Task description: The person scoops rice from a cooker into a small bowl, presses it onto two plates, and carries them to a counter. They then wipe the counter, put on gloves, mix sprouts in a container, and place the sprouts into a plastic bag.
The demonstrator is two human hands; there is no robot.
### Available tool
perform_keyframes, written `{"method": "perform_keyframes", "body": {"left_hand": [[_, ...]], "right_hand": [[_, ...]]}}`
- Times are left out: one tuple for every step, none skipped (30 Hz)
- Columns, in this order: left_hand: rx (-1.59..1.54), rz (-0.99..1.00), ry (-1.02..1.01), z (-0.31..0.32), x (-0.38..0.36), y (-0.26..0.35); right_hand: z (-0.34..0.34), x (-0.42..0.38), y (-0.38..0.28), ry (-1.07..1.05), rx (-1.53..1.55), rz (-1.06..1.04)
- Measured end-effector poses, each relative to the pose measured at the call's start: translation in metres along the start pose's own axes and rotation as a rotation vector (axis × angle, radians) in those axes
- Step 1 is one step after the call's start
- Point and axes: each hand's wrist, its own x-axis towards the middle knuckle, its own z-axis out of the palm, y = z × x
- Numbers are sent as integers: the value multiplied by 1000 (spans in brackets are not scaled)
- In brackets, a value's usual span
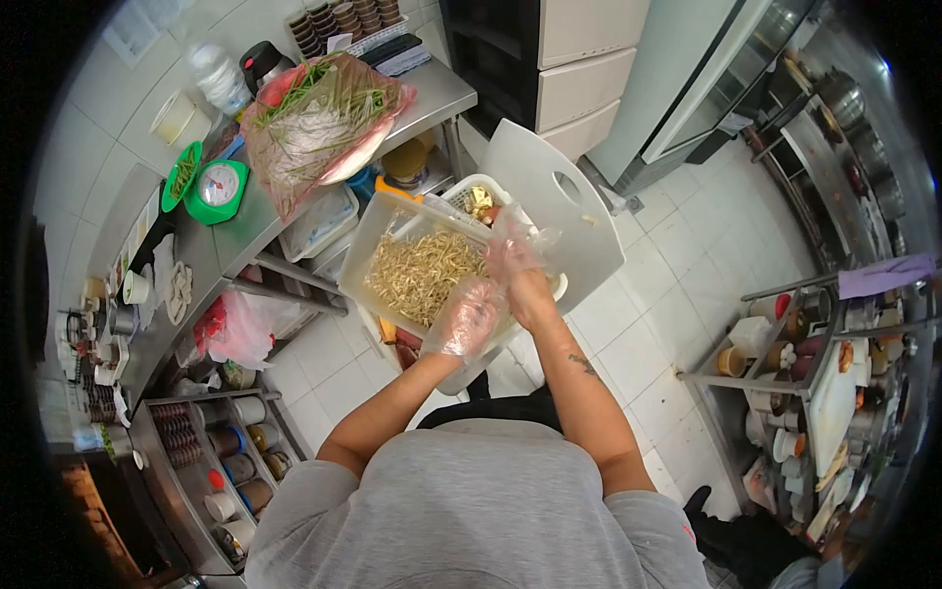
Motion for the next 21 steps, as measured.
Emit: {"method": "perform_keyframes", "body": {"left_hand": [[13, 8, -40, 0, -1, -3], [25, 15, -78, -1, -1, -3], [36, 22, -118, -1, -2, -3], [50, 11, -118, 0, -4, -2], [63, 1, -115, 4, -6, 0], [77, -10, -112, 5, -7, 1], [34, 7, -102, 5, -6, 1], [-11, 23, -91, 4, -4, 3], [-56, 38, -80, 2, -3, 6], [-75, 25, -100, 1, -3, 10], [-92, 13, -117, -2, -3, 15], [-108, 2, -134, -5, -1, 19], [-119, -3, -142, -6, -1, 22], [-130, -8, -153, -7, -2, 26], [-143, -14, -164, -7, -3, 27], [-104, 11, -157, -8, -3, 27], [-64, 37, -150, -9, -4, 25], [-24, 62, -142, -11, -4, 25], [-23, 37, -168, -12, -6, 25], [-21, 13, -194, -14, -7, 26], [-20, -13, -220, -16, -10, 27]], "right_hand": [[-9, 7, 10, -44, -168, -109], [-13, 9, 10, -87, -337, -219], [-19, 12, 9, -82, -338, -181], [-25, 14, 8, -77, -340, -144], [-26, 15, 6, -74, -343, -108], [-23, 16, 12, -18, -355, -149], [-19, 17, 22, 38, -368, -189], [-18, 17, 30, 95, -382, -227], [-23, 19, 33, 105, -271, -105], [-31, 23, 32, 113, -160, 16], [-31, 25, 30, 118, -48, 137], [-29, 26, 31, 100, -48, 117], [-27, 28, 32, 83, -47, 97], [-25, 27, 32, 68, -47, 79], [-30, 36, 39, 67, -113, 173], [-39, 51, 48, 66, -178, 267], [-38, 58, 48, 65, -243, 358], [-39, 55, 53, 32, -167, 240], [-39, 49, 60, -4, -92, 123], [-34, 43, 61, -39, -15, 6], [-26, 39, 53, -48, 7, 38]]}}
